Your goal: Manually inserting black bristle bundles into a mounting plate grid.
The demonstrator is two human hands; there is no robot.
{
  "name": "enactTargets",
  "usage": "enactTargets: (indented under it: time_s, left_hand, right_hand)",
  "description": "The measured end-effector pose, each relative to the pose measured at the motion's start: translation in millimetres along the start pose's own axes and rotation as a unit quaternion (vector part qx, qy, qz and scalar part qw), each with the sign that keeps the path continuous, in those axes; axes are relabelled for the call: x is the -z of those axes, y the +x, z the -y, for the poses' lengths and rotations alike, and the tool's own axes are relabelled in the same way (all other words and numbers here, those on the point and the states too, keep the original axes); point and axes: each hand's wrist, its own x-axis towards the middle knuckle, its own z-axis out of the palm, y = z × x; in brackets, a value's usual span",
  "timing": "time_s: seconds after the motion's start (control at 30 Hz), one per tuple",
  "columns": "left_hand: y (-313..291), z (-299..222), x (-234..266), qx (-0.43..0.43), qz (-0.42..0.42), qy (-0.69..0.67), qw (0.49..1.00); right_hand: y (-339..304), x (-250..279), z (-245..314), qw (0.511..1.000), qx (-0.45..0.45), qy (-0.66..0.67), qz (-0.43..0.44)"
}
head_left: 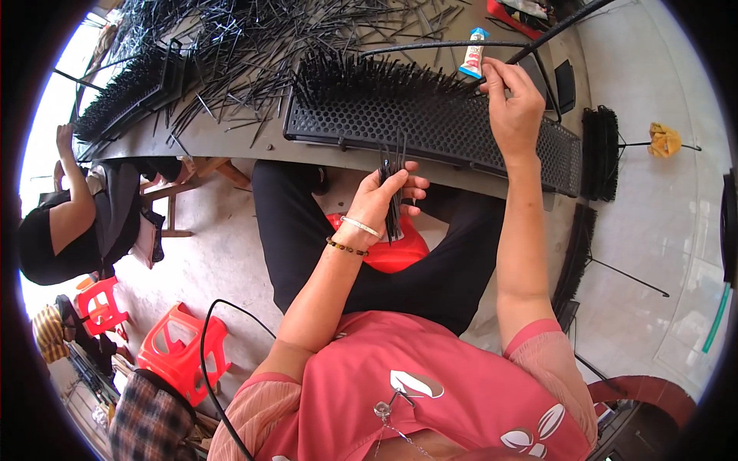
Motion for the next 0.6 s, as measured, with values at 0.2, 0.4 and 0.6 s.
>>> enactTargets:
  time_s: [0.2, 0.4, 0.6]
  left_hand:
    - [2, 5, 1, -0.006, 0.024, 0.003, 1.0]
    - [3, 8, 0, -0.008, 0.021, 0.01, 1.0]
    - [4, 11, -1, -0.001, 0.029, 0.004, 1.0]
  right_hand:
    - [-3, -18, -17, 0.999, 0.054, -0.005, -0.004]
    - [-6, -27, -22, 0.997, 0.074, -0.018, -0.005]
    - [-6, -31, -24, 0.989, 0.133, -0.067, 0.02]
